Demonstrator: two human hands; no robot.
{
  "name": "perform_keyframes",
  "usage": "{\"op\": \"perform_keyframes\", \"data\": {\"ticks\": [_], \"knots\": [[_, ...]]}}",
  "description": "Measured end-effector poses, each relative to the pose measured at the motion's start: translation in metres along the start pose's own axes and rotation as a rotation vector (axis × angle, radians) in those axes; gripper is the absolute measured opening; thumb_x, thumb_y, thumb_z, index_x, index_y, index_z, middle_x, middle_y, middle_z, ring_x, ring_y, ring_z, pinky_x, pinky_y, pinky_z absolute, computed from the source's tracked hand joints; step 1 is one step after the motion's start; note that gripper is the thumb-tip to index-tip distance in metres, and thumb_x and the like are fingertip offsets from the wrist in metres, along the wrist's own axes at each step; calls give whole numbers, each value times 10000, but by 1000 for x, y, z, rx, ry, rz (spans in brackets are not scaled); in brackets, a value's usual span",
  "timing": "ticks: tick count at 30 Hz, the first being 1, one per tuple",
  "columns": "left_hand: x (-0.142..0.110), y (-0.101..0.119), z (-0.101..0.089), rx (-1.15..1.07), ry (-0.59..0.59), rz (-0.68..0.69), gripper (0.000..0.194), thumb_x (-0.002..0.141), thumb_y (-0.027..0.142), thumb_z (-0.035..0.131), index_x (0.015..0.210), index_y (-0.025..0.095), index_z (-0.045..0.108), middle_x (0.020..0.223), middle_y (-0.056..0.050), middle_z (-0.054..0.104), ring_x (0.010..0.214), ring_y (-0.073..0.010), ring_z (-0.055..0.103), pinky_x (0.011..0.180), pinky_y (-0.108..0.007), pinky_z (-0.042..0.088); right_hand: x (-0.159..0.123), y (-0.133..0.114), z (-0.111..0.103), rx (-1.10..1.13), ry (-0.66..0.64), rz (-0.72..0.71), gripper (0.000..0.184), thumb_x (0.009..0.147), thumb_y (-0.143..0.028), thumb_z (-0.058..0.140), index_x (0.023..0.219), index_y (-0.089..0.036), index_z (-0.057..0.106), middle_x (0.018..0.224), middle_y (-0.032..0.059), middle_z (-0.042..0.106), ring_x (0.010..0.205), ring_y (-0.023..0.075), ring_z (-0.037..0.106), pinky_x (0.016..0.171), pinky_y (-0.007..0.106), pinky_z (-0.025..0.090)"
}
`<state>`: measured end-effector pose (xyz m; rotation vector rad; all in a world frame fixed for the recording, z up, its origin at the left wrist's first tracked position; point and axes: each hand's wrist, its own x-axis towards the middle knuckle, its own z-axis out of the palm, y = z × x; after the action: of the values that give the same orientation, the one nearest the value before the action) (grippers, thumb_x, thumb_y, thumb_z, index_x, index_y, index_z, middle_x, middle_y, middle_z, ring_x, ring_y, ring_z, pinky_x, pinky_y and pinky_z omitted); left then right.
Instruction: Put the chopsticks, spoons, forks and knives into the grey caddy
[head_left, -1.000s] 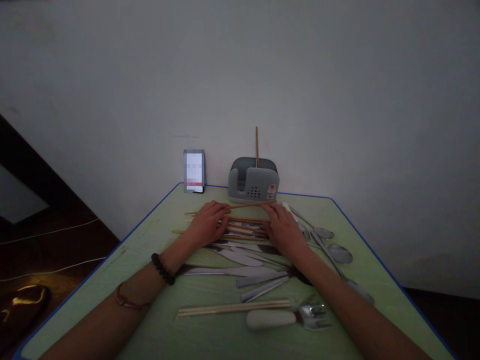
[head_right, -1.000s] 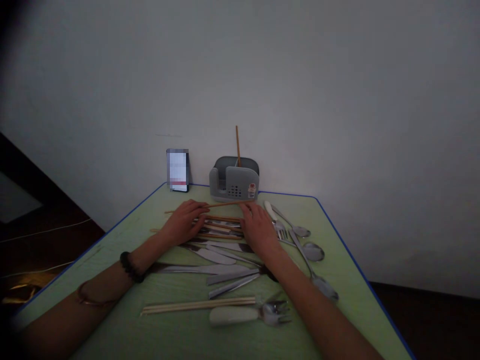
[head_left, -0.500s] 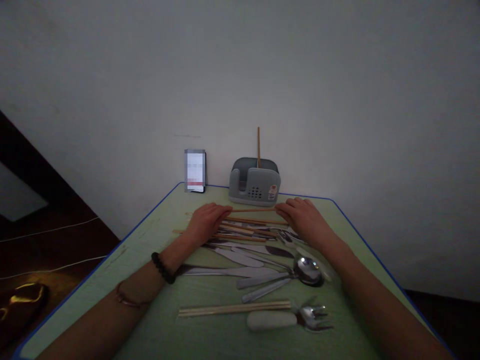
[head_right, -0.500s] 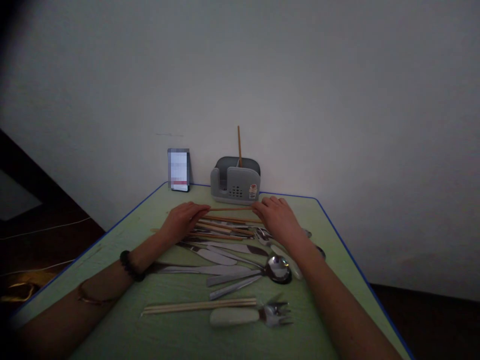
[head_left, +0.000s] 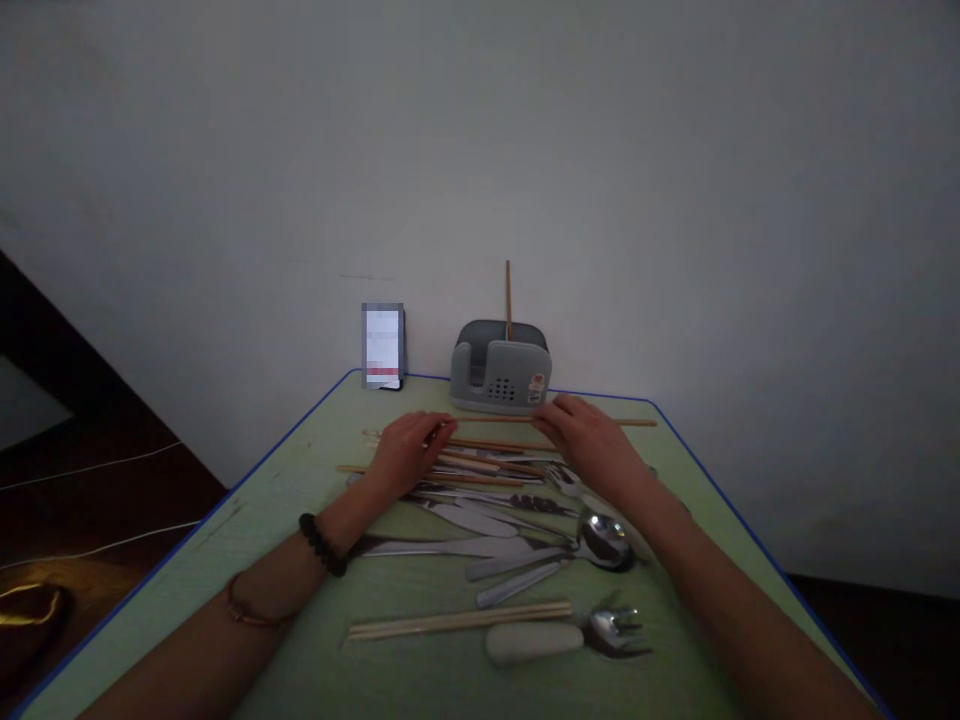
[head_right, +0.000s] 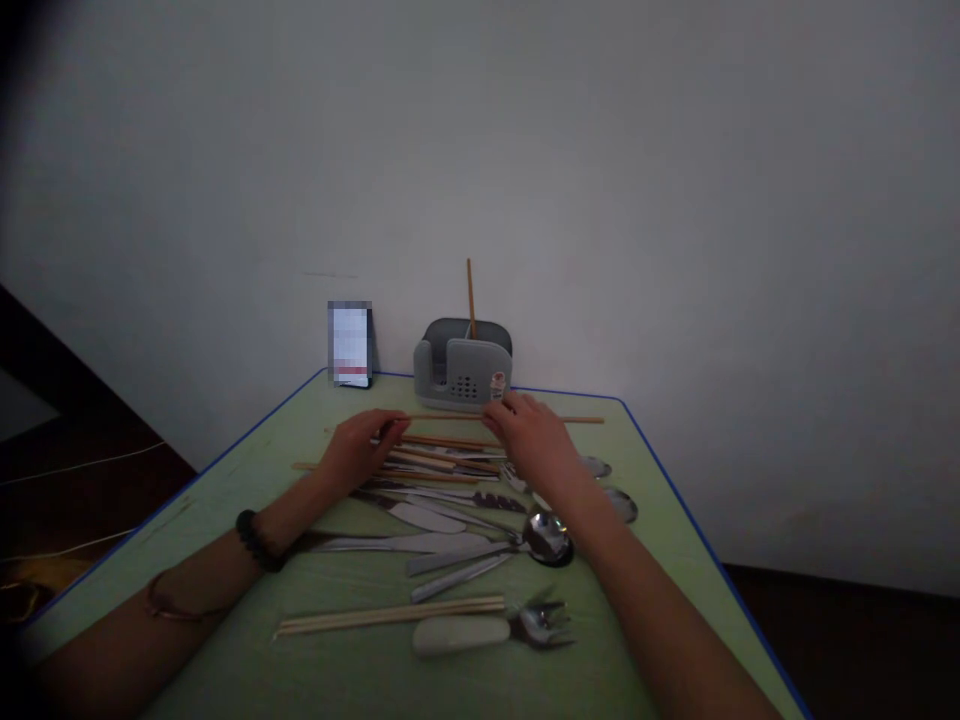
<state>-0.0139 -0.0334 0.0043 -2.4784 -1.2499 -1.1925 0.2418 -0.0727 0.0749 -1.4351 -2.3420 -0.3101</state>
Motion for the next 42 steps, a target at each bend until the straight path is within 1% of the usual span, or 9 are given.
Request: {"op": "perform_keyframes", "data": {"ticks": [3, 5, 8, 12, 17, 24, 30, 35, 42], "knots": [[1, -3, 1, 13, -19, -38, 301, 940, 342, 406, 890, 171, 649, 720, -40, 657, 685, -160, 589, 691, -293, 469, 8, 11, -15, 144, 254, 40, 212, 901, -264, 487, 970, -165, 661, 949, 102, 567, 903, 200, 532, 805, 322, 429], [1, -2, 2, 26, -43, -30, 285, 934, 331, 418, 878, 170, 646, 735, -47, 656, 707, -171, 590, 702, -307, 470, 17, 15, -27, 222, 358, 60, 216, 890, -292, 499, 955, -175, 669, 896, 87, 553, 850, 194, 529, 760, 330, 448], [2, 2, 1, 13, -52, 5, 267, 932, 311, 420, 862, 176, 639, 798, -56, 666, 758, -175, 592, 733, -314, 471, 39, 20, -47, 348, 430, 74, 204, 879, -320, 513, 932, -189, 659, 832, 48, 563, 699, 142, 522, 650, 284, 455], [2, 3, 0, 12, -55, 22, 257, 930, 293, 413, 852, 185, 632, 810, -51, 664, 774, -170, 589, 745, -312, 470, 75, 29, -68, 443, 594, 101, 199, 877, -349, 507, 905, -195, 629, 822, 19, 589, 636, 104, 510, 625, 255, 454], [1, 1, 2, 29, -62, 33, 244, 924, 287, 419, 857, 187, 631, 823, -55, 667, 789, -177, 592, 760, -323, 467, 114, 38, -69, 581, 691, 115, 238, 889, -408, 467, 918, -202, 583, 818, 13, 582, 641, 100, 535, 597, 242, 467], [2, 1, 0, 38, -101, 16, 234, 925, 270, 415, 861, 184, 622, 847, -57, 663, 806, -185, 589, 769, -334, 458, 138, 34, -37, 578, 578, 128, 173, 887, -315, 468, 905, -176, 570, 826, 26, 586, 645, 103, 562, 618, 249, 481], [2, 1, 0, 45, -131, 6, 219, 924, 258, 412, 872, 187, 613, 862, -55, 662, 831, -191, 585, 778, -338, 455, 145, 23, -14, 416, 329, 163, 141, 866, -240, 510, 886, -150, 617, 821, 55, 663, 743, 147, 606, 730, 295, 475], [3, 0, 1, 38, -149, 7, 200, 917, 243, 422, 874, 182, 608, 865, -52, 662, 828, -192, 581, 771, -340, 449, 150, 22, -7, 293, 167, 264, 137, 841, -224, 569, 888, -137, 663, 821, 73, 699, 763, 158, 628, 767, 304, 471], [3, 0, 1, 50, -172, -2, 194, 909, 231, 429, 872, 178, 613, 855, -54, 661, 823, -198, 574, 771, -346, 439, 150, 29, -3, 264, 114, 323, 136, 800, -224, 623, 864, -128, 694, 882, 109, 711, 814, 191, 644, 785, 320, 476]]}}
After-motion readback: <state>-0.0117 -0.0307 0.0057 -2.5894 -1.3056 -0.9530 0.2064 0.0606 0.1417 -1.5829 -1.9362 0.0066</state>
